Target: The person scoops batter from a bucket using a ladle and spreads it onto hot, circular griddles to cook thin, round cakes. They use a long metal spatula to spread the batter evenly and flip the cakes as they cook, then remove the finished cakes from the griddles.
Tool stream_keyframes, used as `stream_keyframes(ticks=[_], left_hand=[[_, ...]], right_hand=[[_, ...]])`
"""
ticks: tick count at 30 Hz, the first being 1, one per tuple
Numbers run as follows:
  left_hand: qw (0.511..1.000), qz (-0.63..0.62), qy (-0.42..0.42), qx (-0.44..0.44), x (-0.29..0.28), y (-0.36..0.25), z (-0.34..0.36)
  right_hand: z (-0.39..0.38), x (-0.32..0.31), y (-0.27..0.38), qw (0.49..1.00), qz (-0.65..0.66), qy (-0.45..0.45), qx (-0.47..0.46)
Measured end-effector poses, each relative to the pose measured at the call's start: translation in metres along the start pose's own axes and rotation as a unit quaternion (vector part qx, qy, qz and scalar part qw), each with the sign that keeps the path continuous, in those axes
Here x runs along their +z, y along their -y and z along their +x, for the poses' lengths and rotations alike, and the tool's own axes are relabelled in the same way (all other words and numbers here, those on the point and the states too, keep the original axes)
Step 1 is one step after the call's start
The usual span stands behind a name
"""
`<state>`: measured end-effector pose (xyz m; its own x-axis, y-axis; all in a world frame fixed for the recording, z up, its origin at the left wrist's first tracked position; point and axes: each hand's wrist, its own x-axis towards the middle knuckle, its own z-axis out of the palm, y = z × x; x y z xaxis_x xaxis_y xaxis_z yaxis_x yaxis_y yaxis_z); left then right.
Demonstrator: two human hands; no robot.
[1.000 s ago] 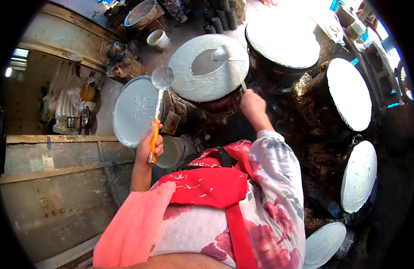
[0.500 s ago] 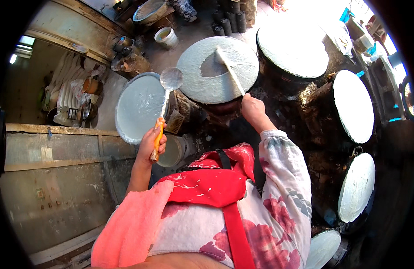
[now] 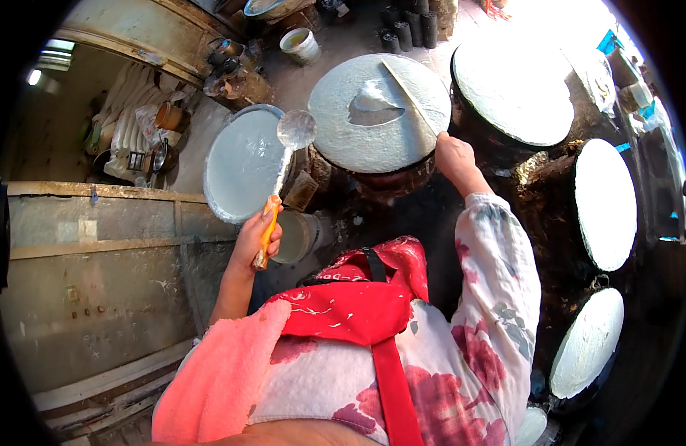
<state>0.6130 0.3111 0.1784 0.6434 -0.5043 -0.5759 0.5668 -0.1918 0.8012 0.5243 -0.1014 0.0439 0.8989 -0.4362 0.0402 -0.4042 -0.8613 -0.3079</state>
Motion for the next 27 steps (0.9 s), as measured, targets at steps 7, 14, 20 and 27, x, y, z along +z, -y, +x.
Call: stream_keyframes(ticks=[7,14,20,27], left_hand=[[0.999,0.038,-0.028,-0.005,0.006,0.003,-0.004],[0.998,0.046,-0.046,0.004,0.011,0.0,0.009],[0.995,0.092,-0.031,0.034,0.001,0.012,0.008],[0.992,0.112,0.002,0.056,0.012,0.015,0.02]], right_hand=[[-0.021,-0.02,0.008,0.988,-0.036,0.103,-0.113],[-0.001,-0.011,-0.001,0.976,-0.053,0.1,-0.185],[-0.095,-0.04,-0.023,0.987,-0.001,0.116,-0.108],[-0.131,0.056,0.052,0.855,0.499,0.071,0.123]])
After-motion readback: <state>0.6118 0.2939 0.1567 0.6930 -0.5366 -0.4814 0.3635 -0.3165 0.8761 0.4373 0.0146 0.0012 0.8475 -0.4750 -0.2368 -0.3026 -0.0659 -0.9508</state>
